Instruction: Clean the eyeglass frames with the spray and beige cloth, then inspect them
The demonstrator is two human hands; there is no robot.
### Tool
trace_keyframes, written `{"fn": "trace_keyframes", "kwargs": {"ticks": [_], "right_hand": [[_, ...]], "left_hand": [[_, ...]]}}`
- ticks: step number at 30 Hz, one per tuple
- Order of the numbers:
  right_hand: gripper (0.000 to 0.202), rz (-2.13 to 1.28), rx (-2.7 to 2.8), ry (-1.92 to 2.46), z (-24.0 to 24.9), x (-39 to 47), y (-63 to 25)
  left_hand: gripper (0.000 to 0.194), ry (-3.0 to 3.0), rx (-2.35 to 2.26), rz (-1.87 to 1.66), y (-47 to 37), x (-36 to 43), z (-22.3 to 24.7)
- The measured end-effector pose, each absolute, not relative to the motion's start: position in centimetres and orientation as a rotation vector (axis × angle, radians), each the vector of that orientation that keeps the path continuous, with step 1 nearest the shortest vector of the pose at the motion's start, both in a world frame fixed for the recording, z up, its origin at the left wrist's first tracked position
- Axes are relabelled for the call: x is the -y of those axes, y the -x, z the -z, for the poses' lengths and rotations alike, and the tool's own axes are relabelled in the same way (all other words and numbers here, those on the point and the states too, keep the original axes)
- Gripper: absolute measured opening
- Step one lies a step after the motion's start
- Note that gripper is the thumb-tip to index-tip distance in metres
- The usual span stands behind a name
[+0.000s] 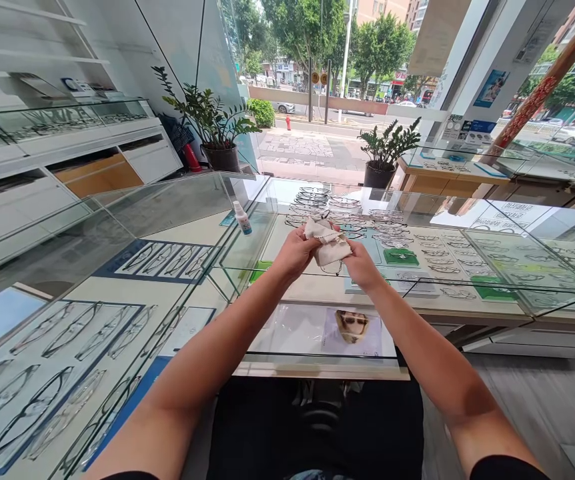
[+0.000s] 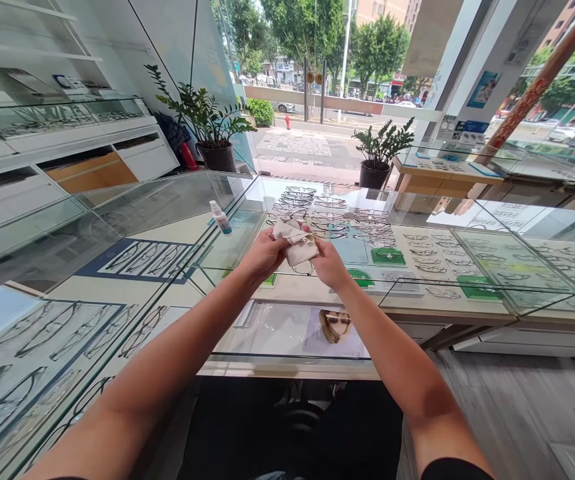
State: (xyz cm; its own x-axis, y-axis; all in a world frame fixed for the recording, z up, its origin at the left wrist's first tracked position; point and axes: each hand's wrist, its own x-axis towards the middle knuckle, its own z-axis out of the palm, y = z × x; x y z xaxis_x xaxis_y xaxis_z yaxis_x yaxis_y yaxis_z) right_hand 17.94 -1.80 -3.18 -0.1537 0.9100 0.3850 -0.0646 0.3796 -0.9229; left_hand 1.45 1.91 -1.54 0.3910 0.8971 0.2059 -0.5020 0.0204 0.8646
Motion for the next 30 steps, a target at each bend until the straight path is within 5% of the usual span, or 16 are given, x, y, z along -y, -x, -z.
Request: {"fn": "trace_keyframes", "kwargs": {"ticks": [19, 30], "right_hand": [[0.035, -1.045, 1.423, 0.887, 3.2, 1.5, -18.6], [0.032, -1.079, 1.455, 0.874, 3.5, 1.8, -17.6]], "left_hand": [[0.045, -1.229, -0.567, -1.171, -0.8, -3.0, 1.6], [0.017, -1.411, -0.708, -1.421, -0.8, -3.2, 1.9]]}}
